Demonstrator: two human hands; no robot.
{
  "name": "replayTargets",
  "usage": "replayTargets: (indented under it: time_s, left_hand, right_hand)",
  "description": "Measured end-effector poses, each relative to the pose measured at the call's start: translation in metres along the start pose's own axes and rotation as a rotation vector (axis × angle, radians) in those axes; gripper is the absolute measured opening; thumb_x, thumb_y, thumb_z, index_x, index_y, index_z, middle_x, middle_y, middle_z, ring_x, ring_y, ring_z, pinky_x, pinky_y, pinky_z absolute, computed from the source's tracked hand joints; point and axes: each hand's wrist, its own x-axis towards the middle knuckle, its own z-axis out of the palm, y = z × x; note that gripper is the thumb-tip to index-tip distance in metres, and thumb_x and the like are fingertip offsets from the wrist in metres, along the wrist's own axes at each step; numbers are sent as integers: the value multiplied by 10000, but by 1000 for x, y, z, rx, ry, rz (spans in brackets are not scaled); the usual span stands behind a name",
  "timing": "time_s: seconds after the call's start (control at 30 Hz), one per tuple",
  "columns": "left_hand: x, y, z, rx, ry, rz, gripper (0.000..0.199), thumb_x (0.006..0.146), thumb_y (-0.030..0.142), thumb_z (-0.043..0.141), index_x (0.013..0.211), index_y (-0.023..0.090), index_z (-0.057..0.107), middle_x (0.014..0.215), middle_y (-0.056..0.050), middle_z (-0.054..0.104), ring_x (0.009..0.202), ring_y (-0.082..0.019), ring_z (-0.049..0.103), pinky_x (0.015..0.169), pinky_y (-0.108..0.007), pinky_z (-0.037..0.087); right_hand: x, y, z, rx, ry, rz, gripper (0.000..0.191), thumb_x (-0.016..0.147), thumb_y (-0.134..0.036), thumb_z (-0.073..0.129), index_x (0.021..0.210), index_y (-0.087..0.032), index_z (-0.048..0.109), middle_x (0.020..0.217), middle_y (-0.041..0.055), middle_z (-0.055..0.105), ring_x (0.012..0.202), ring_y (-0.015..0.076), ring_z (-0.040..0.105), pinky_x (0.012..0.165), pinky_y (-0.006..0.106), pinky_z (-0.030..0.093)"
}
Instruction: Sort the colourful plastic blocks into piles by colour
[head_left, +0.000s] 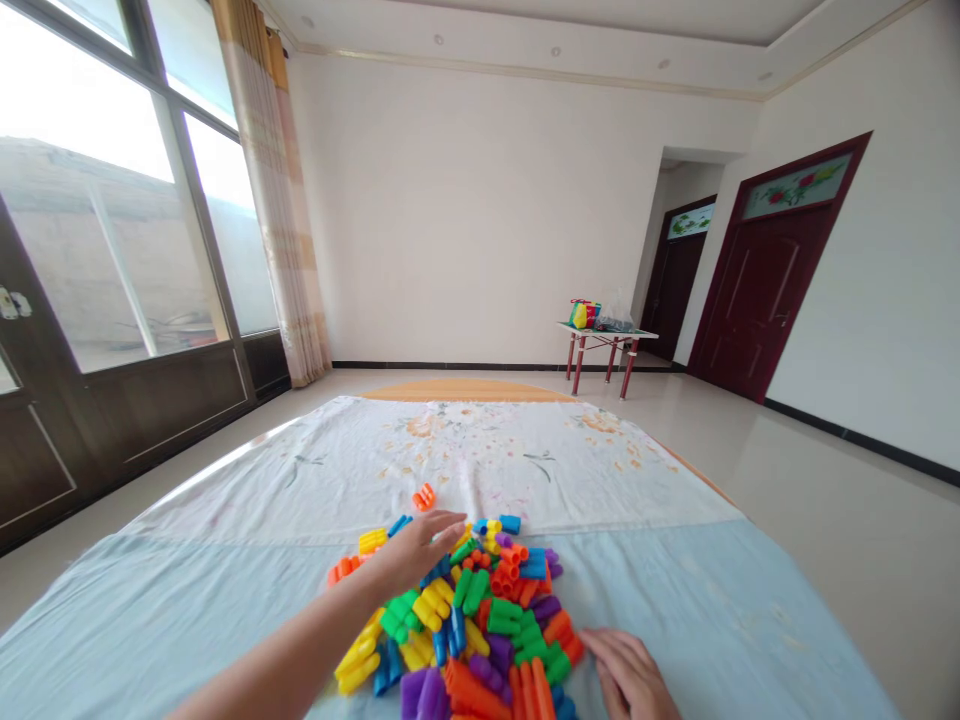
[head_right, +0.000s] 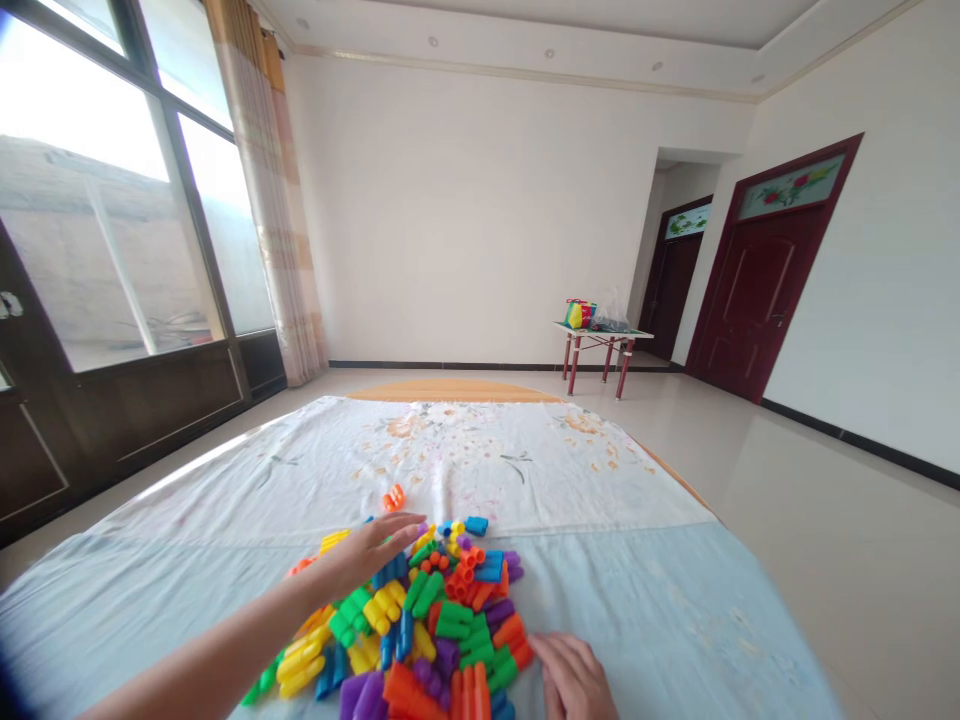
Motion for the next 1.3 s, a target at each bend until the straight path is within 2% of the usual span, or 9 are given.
replayTargets:
  time_s: [0.17,0.27,0.33,0.43,0.57,0.73,0.97,1.1,1.3]
  left_hand:
    - [-63,-24,-21,71,245,-150,512,820,562,324,1170,277,566,1220,-40,580,1156,-224,493,999,-389,351]
    - [-98,-56,-15,121,373,-272,514,798,564,351,1123,257,603,1216,-71,579,1163,-274,481,998,-471,335]
    - [-115,-76,-4,172,501,-415,524,759,593,385,1116,281,609,1208,-65,587,1115,-278,527,948,-466,396]
    - [-127,-88,11,92,481,-424,526,774,582,373,1112,258,613,1180,-57,611,1095,-232,557,955,-374,411]
    - [-129,-71,22,13,442,-373,523,782,570,382,1132,248,597,1133,-36,637,1082,-202,569,938,-301,427]
    - [-133,-52,30,-52,459,-319,513,783,559,396,1148,252,587,1108,-34,639,1048,-198,587,894,-291,463]
    - [-140,-61,44,-89,481,-232,467,787,529,435,1153,279,583,1127,-30,629,1070,-205,570,930,-330,448]
    - [-142,-61,48,-49,497,-219,462,792,519,434,1167,287,572,1114,-33,637,1058,-207,578,918,-339,461]
    - [-142,-57,50,55,487,-122,406,789,472,484,1163,341,567,1075,-10,659,1010,-195,604,867,-313,499]
  right_hand:
    - [14,-18,-11,8,30,101,271,874,-254,437,1063,-226,629,980,61,688,920,197,633,779,311,543]
    - [43,-34,-12,29,33,211,281,882,-291,423,1075,-220,616,989,66,675,937,203,612,809,336,518]
    - [75,-47,-10,35,-7,263,307,882,-322,423,1112,-213,595,1036,73,654,994,213,577,861,355,479]
    - [125,-65,3,-25,-134,331,366,871,-349,428,1173,-188,556,1106,84,620,1050,222,531,911,353,416]
    - [168,-74,28,-156,-358,466,375,802,-366,512,1117,-178,591,1091,101,618,1056,248,511,885,343,394]
    - [170,-73,39,-167,-447,451,203,790,-252,499,875,-158,658,950,129,646,971,255,556,824,327,396]
    - [156,-71,24,-111,-481,413,251,777,-186,471,982,-217,613,964,39,662,901,184,594,780,260,400]
    - [158,-62,18,-92,-466,421,316,780,-242,497,1079,-260,596,998,12,665,955,178,579,812,253,396]
    - [171,-52,22,-142,-431,450,360,829,-209,426,1163,-211,562,1089,45,638,1033,179,540,875,268,374]
